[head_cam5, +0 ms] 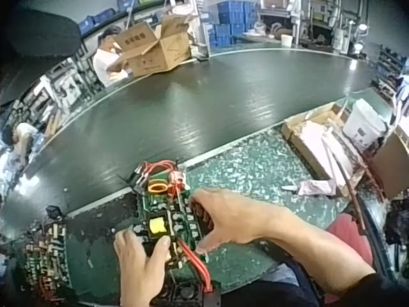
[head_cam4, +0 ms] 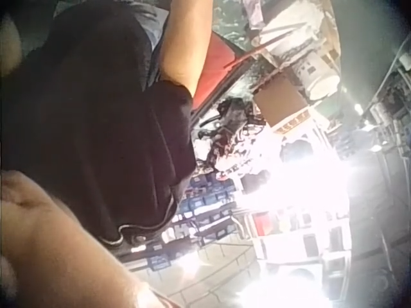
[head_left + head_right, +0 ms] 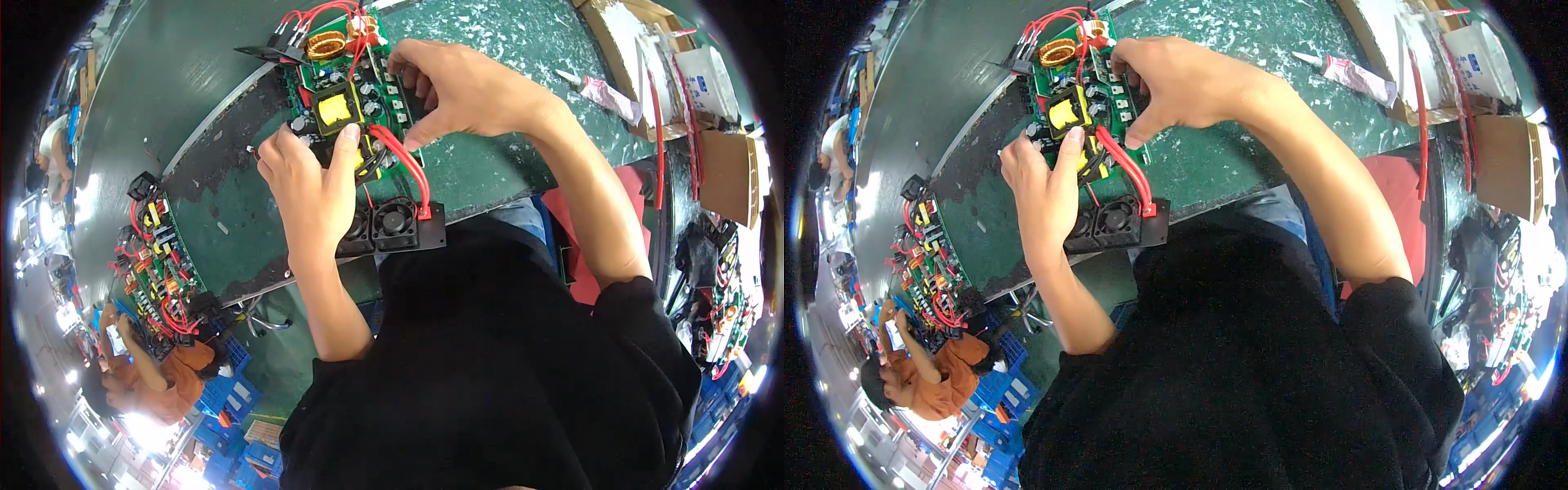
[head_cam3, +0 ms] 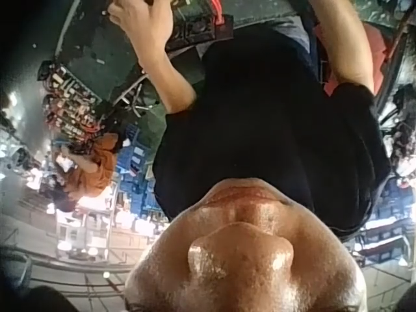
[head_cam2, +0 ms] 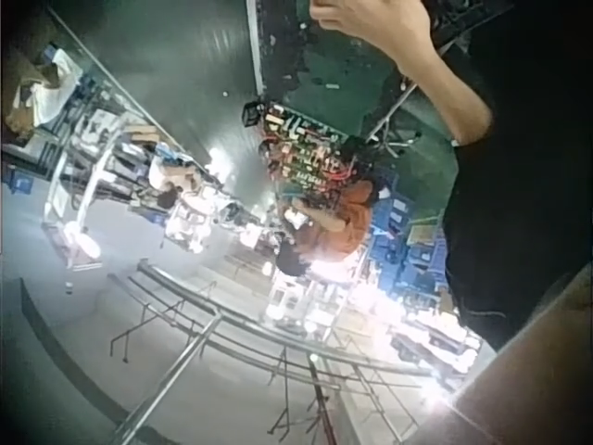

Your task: The worker is assembling electronic components onto a printed circuit board, applying sealant and connecting wires.

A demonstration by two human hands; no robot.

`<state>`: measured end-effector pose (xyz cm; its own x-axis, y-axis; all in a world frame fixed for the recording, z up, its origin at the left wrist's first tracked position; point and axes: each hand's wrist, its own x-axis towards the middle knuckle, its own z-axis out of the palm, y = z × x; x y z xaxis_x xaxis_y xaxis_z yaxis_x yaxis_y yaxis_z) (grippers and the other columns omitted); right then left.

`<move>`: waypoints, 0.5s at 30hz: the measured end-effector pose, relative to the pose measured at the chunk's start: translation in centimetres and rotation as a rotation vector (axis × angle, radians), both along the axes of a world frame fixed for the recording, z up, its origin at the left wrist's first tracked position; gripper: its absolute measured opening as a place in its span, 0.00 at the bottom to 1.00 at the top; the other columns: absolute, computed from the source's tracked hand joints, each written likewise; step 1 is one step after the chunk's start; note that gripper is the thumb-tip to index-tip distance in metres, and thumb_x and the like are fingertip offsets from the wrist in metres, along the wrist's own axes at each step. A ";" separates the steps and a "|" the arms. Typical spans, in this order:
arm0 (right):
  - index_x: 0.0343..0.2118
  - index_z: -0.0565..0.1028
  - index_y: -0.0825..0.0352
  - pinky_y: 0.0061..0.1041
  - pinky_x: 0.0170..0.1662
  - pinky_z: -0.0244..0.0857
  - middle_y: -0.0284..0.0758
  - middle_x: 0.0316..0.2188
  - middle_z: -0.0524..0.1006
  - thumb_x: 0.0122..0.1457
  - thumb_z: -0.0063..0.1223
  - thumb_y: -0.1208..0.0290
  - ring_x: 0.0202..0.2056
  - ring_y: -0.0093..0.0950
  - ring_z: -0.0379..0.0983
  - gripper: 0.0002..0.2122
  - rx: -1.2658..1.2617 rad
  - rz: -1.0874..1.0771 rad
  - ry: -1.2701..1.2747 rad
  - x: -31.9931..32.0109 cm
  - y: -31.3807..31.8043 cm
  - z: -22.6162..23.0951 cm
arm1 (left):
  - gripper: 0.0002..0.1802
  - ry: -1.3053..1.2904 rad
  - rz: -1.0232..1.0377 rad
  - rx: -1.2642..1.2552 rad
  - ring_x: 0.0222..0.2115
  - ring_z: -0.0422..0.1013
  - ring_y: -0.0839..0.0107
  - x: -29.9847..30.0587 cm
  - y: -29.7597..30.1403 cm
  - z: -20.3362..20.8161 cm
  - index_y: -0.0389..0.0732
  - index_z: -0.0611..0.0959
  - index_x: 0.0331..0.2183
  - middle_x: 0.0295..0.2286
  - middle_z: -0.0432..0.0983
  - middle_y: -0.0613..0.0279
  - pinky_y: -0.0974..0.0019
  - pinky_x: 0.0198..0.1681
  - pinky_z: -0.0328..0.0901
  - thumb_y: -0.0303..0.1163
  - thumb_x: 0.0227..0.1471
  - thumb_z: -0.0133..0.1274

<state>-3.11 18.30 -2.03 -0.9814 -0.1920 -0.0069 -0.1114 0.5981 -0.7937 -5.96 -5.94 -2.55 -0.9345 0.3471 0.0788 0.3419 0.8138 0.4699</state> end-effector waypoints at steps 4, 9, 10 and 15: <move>0.51 0.69 0.72 0.31 0.45 0.73 0.39 0.33 0.76 0.40 0.77 0.63 0.37 0.32 0.76 0.35 0.001 0.002 -0.004 0.0 0.1 -0.2 | 0.38 -0.020 -0.005 -0.006 0.53 0.60 0.42 -0.1 0.1 0.1 0.25 0.70 0.52 0.50 0.64 0.38 0.45 0.60 0.55 0.50 0.56 0.59; 0.55 0.67 0.72 0.32 0.49 0.72 0.42 0.40 0.74 0.40 0.77 0.64 0.41 0.35 0.74 0.39 -0.043 0.056 -0.019 0.6 0.8 -0.5 | 0.37 0.004 0.000 0.000 0.53 0.60 0.42 0.0 0.2 0.0 0.26 0.70 0.51 0.50 0.64 0.39 0.45 0.60 0.54 0.50 0.57 0.59; 0.56 0.66 0.72 0.32 0.50 0.72 0.43 0.42 0.73 0.39 0.77 0.64 0.43 0.36 0.74 0.40 -0.003 0.068 0.041 0.8 0.7 -0.6 | 0.37 -0.022 0.009 -0.002 0.53 0.60 0.42 0.0 0.2 0.2 0.26 0.70 0.51 0.49 0.64 0.39 0.45 0.60 0.54 0.50 0.57 0.59; 0.56 0.65 0.73 0.33 0.49 0.72 0.44 0.44 0.71 0.40 0.77 0.64 0.43 0.37 0.74 0.41 0.086 0.022 0.088 1.0 -0.4 -0.5 | 0.37 -0.032 0.011 -0.004 0.53 0.60 0.42 0.1 0.2 0.4 0.26 0.70 0.52 0.50 0.64 0.39 0.45 0.60 0.54 0.50 0.56 0.59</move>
<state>-2.11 17.93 -2.57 -0.9745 -0.2157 0.0618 -0.1921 0.6602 -0.7261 -5.87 -5.75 -2.14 -0.9402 0.3372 0.0477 0.3180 0.8192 0.4773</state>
